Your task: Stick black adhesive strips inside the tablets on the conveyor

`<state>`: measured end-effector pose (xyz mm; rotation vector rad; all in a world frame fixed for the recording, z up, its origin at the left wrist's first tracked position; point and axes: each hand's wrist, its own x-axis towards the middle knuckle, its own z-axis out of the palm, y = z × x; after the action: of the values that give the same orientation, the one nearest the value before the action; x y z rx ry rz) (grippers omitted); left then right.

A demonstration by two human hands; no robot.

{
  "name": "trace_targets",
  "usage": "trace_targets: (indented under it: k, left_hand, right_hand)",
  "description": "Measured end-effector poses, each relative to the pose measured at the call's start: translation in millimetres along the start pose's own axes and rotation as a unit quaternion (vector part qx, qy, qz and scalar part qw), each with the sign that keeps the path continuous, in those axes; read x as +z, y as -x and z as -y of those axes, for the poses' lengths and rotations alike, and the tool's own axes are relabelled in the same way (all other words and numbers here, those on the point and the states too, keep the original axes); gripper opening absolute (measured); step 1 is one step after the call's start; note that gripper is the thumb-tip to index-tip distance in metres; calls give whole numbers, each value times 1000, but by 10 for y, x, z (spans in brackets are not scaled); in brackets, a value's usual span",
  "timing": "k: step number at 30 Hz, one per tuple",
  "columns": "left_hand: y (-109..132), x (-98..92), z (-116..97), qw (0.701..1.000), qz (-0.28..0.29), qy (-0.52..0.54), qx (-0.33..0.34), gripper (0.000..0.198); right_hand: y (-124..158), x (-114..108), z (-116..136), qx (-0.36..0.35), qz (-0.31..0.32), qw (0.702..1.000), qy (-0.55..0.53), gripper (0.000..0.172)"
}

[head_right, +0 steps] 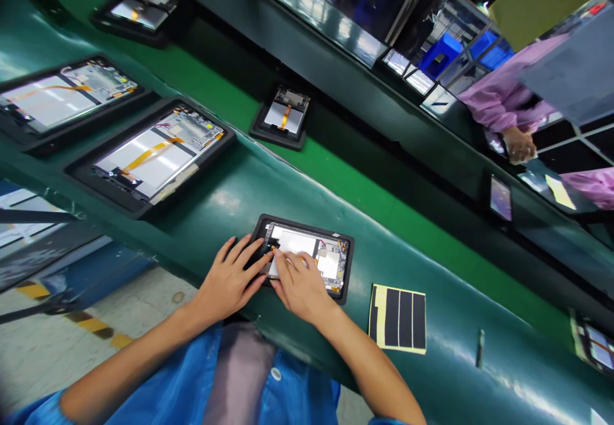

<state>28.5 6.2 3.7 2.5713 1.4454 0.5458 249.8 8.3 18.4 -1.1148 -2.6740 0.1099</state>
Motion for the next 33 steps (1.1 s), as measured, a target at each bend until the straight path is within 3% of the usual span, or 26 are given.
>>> trace_targets:
  k: [11,18,25,29,33]
  left_hand:
    - [41,29,42,1000,-13,8,7,43]
    - [18,17,38,1000,-12,24,3,42]
    - [2,6,28,1000,-6,26,-1,41]
    - [0,-5,30,1000,0,17,4,41]
    - [-4,-15,26,1000,12,10,4,43]
  right_hand:
    - [-61,-45,-15,4,7,999,-39,71]
    - [-236,-83,-175,84,-36,977,-193,71]
    - [-611,-144,-252,195,85,957,-196,69]
    - [-746,-277,-207,223,146,950,-161,76]
    - [-777,-319,-202,227,169,947,-154,86]
